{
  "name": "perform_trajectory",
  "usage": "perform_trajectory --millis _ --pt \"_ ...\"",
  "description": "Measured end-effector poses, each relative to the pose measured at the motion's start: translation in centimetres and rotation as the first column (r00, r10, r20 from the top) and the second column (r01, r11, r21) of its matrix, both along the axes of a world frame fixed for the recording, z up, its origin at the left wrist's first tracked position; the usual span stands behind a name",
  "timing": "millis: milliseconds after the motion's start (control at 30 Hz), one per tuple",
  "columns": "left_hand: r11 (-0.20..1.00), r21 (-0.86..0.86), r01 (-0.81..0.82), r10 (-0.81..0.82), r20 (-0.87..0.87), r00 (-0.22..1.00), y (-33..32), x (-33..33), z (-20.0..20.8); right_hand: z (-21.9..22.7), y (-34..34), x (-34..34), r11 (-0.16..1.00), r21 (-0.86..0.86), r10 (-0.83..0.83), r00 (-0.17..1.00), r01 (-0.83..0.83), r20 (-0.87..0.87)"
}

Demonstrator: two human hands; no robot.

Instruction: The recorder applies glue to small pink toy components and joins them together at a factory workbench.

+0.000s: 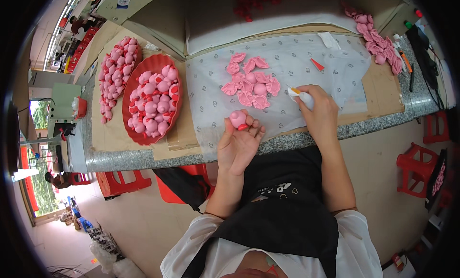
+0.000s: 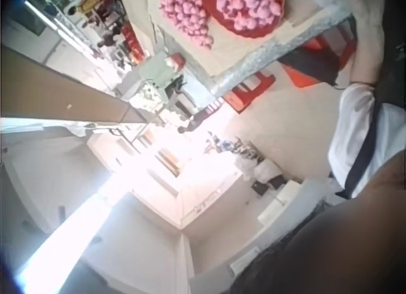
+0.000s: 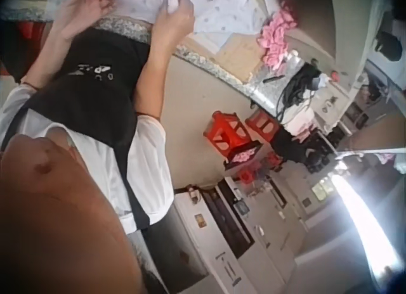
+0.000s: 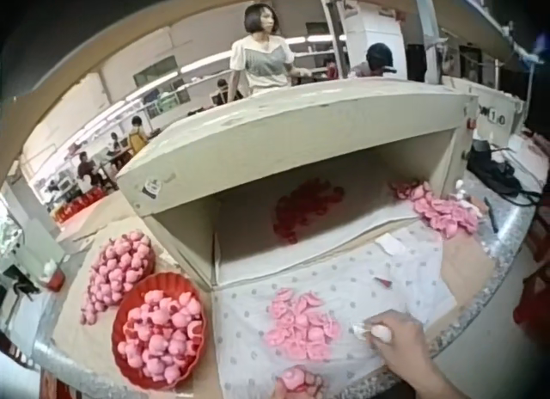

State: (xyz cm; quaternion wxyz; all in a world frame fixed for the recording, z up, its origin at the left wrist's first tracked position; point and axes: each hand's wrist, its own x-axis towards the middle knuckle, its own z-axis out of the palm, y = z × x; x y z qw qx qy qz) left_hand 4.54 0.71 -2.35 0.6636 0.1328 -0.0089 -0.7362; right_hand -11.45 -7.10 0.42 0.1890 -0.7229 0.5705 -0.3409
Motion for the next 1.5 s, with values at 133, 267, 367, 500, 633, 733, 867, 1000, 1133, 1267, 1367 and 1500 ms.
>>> perform_trajectory --millis 133,267,367,500,633,733,867,1000,1133,1267,1367,1500 --pt "1.0 -0.027 0.003 -0.002 0.039 0.999 -0.2 -0.4 0.3 2.8 2.4 0.7 0.976 0.143 0.037 0.766 -0.167 0.641" --pt "0.998 -0.018 -0.065 0.067 0.155 0.986 0.3 -1.7 1.4 4.3 3.7 3.5 0.936 0.009 0.255 0.696 -0.351 0.671" --pt "0.991 -0.131 -0.007 0.039 0.243 0.969 0.3 -1.6 1.6 3.9 3.3 3.9 0.911 -0.017 0.346 0.74 -0.413 0.576" --pt "0.99 -0.116 0.078 -0.041 0.295 0.954 0.5 -1.8 2.1 2.8 3.1 3.2 0.904 -0.106 0.402 0.742 -0.413 0.537" --pt "0.987 -0.098 0.131 -0.115 0.153 0.982 0.0 -2.3 1.6 1.8 2.6 2.4 0.946 0.219 -0.064 0.525 -0.238 0.849" --pt "0.986 -0.16 0.043 0.027 0.411 0.911 0.1 -2.6 2.8 2.9 2.3 1.0 0.94 0.237 -0.12 0.415 -0.244 0.902" --pt "0.917 -0.37 -0.151 0.4 0.84 0.367 -0.1 -2.9 2.4 2.5 2.7 -0.2 0.932 0.238 -0.112 0.408 -0.273 0.906" --pt "0.809 -0.572 -0.138 0.557 0.82 -0.132 -0.6 -2.5 2.6 3.3 4.1 0.7 0.905 0.246 -0.057 0.474 -0.348 0.879" --pt "0.76 -0.644 -0.094 0.583 0.738 -0.339 -0.8 -2.3 2.4 3.5 4.6 2.2 0.923 0.054 0.247 0.694 -0.381 0.676" --pt "0.768 -0.637 -0.059 0.568 0.722 -0.395 -0.6 -2.3 2.4 2.5 4.7 2.9 0.903 -0.32 0.402 0.831 -0.288 0.386" --pt "0.761 -0.645 -0.06 0.565 0.706 -0.426 -0.9 -2.4 2.1 2.2 4.5 2.8 0.835 -0.462 0.457 0.844 -0.299 0.281" --pt "0.804 -0.588 -0.089 0.524 0.772 -0.36 -0.7 -2.1 3.1 2.0 3.3 0.4 0.93 -0.341 0.259 0.908 -0.141 0.331"
